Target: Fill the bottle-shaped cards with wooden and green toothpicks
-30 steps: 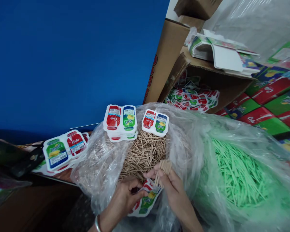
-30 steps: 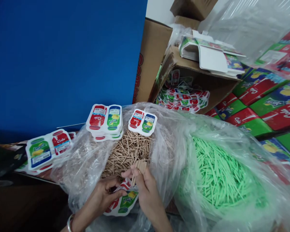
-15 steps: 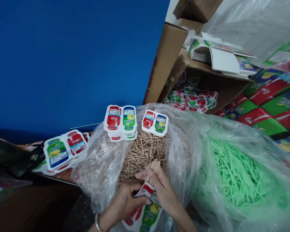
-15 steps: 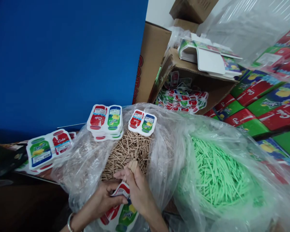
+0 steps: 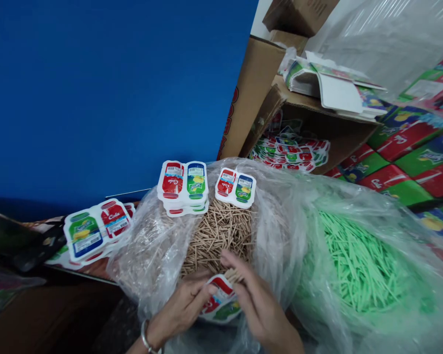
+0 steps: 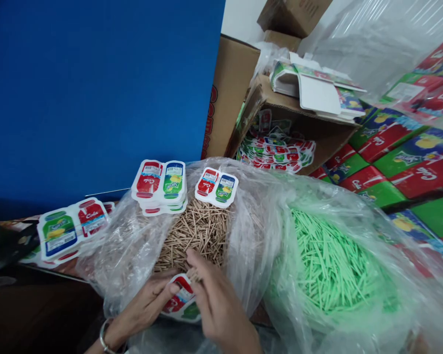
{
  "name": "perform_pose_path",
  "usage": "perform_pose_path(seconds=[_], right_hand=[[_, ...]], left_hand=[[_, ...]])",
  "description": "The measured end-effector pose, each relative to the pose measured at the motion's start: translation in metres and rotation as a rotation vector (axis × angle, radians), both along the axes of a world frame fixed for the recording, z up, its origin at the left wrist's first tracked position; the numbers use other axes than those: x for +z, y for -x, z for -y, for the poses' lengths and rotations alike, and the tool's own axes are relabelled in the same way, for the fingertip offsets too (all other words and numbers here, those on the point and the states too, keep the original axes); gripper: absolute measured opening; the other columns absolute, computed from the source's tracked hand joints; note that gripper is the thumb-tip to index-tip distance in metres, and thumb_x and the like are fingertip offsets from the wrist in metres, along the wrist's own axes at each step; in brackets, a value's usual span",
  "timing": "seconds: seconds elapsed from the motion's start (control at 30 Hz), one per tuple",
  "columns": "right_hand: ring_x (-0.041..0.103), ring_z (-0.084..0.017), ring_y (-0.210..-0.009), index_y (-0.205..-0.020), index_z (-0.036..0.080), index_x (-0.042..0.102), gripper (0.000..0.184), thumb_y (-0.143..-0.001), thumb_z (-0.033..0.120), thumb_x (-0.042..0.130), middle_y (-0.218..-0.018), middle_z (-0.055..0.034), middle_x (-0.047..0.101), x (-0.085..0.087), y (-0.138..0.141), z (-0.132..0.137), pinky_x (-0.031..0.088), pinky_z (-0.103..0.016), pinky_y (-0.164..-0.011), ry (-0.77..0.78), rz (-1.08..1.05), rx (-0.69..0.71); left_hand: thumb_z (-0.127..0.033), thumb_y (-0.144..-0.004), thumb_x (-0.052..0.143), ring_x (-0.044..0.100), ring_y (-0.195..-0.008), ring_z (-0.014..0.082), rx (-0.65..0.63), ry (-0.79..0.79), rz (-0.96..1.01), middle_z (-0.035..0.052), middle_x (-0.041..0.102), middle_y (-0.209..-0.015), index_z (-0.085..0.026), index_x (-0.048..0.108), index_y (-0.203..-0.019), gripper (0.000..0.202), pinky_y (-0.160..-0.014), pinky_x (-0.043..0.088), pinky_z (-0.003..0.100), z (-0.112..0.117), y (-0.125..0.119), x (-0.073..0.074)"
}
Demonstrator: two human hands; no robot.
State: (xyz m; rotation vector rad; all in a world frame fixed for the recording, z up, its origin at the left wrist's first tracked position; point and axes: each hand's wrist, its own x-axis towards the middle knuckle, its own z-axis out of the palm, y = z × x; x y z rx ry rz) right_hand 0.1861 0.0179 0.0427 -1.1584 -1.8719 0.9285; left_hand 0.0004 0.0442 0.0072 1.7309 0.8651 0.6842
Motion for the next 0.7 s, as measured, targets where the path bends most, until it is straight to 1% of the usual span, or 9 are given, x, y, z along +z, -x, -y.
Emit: perform_pose_path(seconds=[0.07,0.13,0.27,0.37,0.47,0.53,0.57,0.67,0.7], right_hand=[[0.053,-0.023,-0.118,-0.139,0.031,0.034,0.052,-0.090,0.017,0.045,-0.132,-0.0060,0.054,0.003,-0.002,0.000,0.042,-0.042,-0.099,-0.115,0.181,0.060],[0.055,-0.023,-0.115,-0.137,0.029,0.038,0.050,-0.090,0.016,0.045,-0.129,-0.0060,0.056,0.005,-0.004,0.000,0.044,-0.041,-0.098,-0.176,0.237,0.057],[0.060,-0.021,-0.107,-0.117,0.027,0.059,0.033,-0.088,0.016,0.048,-0.121,-0.0050,0.063,0.005,-0.003,0.000,0.048,-0.036,-0.092,-0.141,0.212,0.028],[0.065,-0.018,-0.096,-0.104,0.025,0.064,0.024,-0.089,0.018,0.047,-0.103,-0.0034,0.070,0.001,-0.007,0.000,0.052,-0.029,-0.085,-0.076,0.060,-0.193],[0.068,-0.018,-0.083,-0.097,0.023,0.064,0.016,-0.082,0.025,0.059,-0.089,-0.0013,0.072,-0.003,-0.015,0.002,0.054,-0.023,-0.073,-0.022,-0.003,-0.407],[0.067,-0.016,-0.067,-0.083,0.022,0.065,0.007,-0.080,0.027,0.061,-0.074,0.0009,0.070,-0.006,-0.018,0.005,0.053,-0.020,-0.060,-0.001,-0.027,-0.441],[0.065,-0.014,-0.061,-0.077,0.021,0.064,0.007,-0.081,0.026,0.060,-0.067,0.0016,0.068,-0.007,-0.017,0.007,0.052,-0.019,-0.057,-0.015,-0.039,-0.446],[0.062,-0.014,-0.061,-0.075,0.021,0.063,0.011,-0.083,0.020,0.056,-0.067,0.0006,0.065,-0.008,-0.008,0.011,0.050,-0.020,-0.059,-0.148,-0.050,-0.462],[0.062,-0.014,-0.062,-0.075,0.021,0.063,0.011,-0.083,0.018,0.055,-0.068,0.0001,0.065,-0.008,-0.005,0.011,0.050,-0.020,-0.060,-0.185,-0.046,-0.453]], left_hand=[[-0.042,-0.094,0.028,0.052,-0.069,0.0160,0.020,0.041,0.022,0.0028,0.057,-0.074,-0.016,0.061,-0.071,0.048,-0.068,0.040,0.024,0.000,0.000,-0.003],[-0.042,-0.094,0.030,0.051,-0.066,0.0148,0.043,0.083,0.031,0.0017,0.056,-0.073,-0.016,0.061,-0.071,0.046,-0.065,0.039,0.023,0.001,0.002,-0.006],[-0.046,-0.092,0.033,0.046,-0.059,0.0128,0.099,0.122,0.037,0.0000,0.054,-0.066,-0.016,0.059,-0.061,0.051,-0.058,0.038,0.021,0.004,0.004,-0.009],[-0.054,-0.088,0.038,0.051,-0.061,0.0148,0.144,0.177,0.069,0.0017,0.058,-0.065,-0.015,0.064,-0.062,0.054,-0.060,0.040,0.023,0.006,0.004,-0.008],[-0.067,-0.078,0.042,0.059,-0.064,0.0196,0.279,0.412,0.196,0.0045,0.065,-0.064,-0.014,0.071,-0.076,0.060,-0.059,0.045,0.025,0.005,0.001,-0.009],[-0.072,-0.072,0.046,0.061,-0.062,0.0209,0.340,0.571,0.287,0.0054,0.068,-0.064,-0.013,0.071,-0.084,0.065,-0.058,0.047,0.027,0.002,-0.003,-0.012],[-0.072,-0.068,0.052,0.062,-0.063,0.0211,0.328,0.609,0.323,0.0055,0.069,-0.065,-0.014,0.071,-0.088,0.064,-0.060,0.049,0.028,0.001,-0.005,-0.013],[-0.061,-0.051,0.075,0.064,-0.073,0.0220,0.219,0.614,0.393,0.0059,0.073,-0.080,-0.017,0.069,-0.098,0.065,-0.069,0.050,0.029,-0.002,-0.014,-0.015],[-0.057,-0.047,0.079,0.064,-0.075,0.0221,0.222,0.629,0.387,0.0057,0.073,-0.082,-0.017,0.069,-0.097,0.065,-0.070,0.051,0.028,-0.002,-0.018,-0.014]])
